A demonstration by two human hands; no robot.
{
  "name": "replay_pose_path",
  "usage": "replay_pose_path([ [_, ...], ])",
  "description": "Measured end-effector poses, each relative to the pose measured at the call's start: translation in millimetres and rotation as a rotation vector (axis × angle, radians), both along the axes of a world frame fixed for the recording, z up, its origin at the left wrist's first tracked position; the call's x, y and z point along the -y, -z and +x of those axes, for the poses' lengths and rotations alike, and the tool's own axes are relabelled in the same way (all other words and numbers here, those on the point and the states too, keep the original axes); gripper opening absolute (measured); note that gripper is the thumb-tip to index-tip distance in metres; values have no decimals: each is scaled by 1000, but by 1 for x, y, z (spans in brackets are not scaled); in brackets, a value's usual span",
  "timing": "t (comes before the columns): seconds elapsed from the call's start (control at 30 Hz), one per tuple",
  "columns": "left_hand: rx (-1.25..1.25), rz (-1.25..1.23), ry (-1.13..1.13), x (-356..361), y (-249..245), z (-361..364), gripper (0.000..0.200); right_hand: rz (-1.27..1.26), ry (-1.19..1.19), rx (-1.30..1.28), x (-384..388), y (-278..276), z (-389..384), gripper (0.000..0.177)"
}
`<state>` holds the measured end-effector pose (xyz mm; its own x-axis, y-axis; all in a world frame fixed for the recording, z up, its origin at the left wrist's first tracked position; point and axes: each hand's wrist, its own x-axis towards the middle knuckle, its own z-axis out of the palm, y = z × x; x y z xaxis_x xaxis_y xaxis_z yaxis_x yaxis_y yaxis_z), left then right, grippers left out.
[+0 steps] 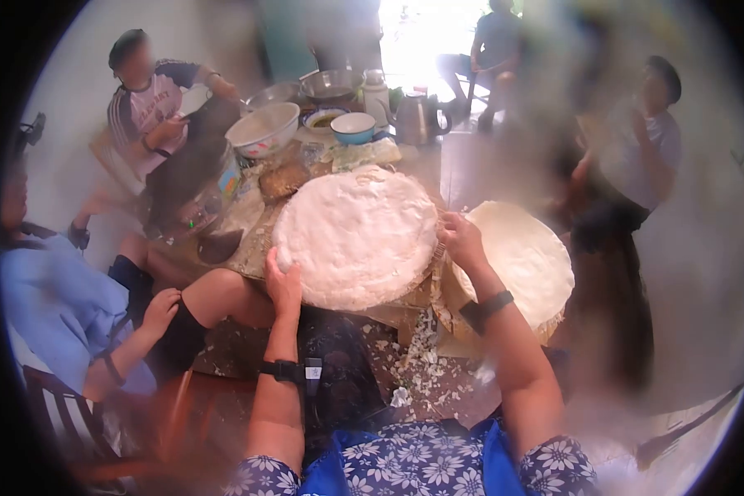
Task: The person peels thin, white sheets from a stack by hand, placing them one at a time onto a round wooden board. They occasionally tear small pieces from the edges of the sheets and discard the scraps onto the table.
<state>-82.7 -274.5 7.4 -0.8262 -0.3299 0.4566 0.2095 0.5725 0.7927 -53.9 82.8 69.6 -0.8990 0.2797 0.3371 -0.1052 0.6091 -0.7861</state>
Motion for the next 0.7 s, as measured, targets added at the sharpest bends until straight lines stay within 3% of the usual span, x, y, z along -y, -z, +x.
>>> replay_pose_path([
  [0.23,16,-1,17,2,-1,0,64,68,65,-98,-64,-4,49,30],
  [0.33,-52,-153,-12,-8,-21,11,60,20,156,-90,-101,-11,82,27],
  [0.53,-216,-330,323,-102,-71,43,52,-44,383,81,-189,17,121,21],
  [0.7,-154,-687,516,-164,-72,48,49,-279,450,160,-221,43,138,19],
])
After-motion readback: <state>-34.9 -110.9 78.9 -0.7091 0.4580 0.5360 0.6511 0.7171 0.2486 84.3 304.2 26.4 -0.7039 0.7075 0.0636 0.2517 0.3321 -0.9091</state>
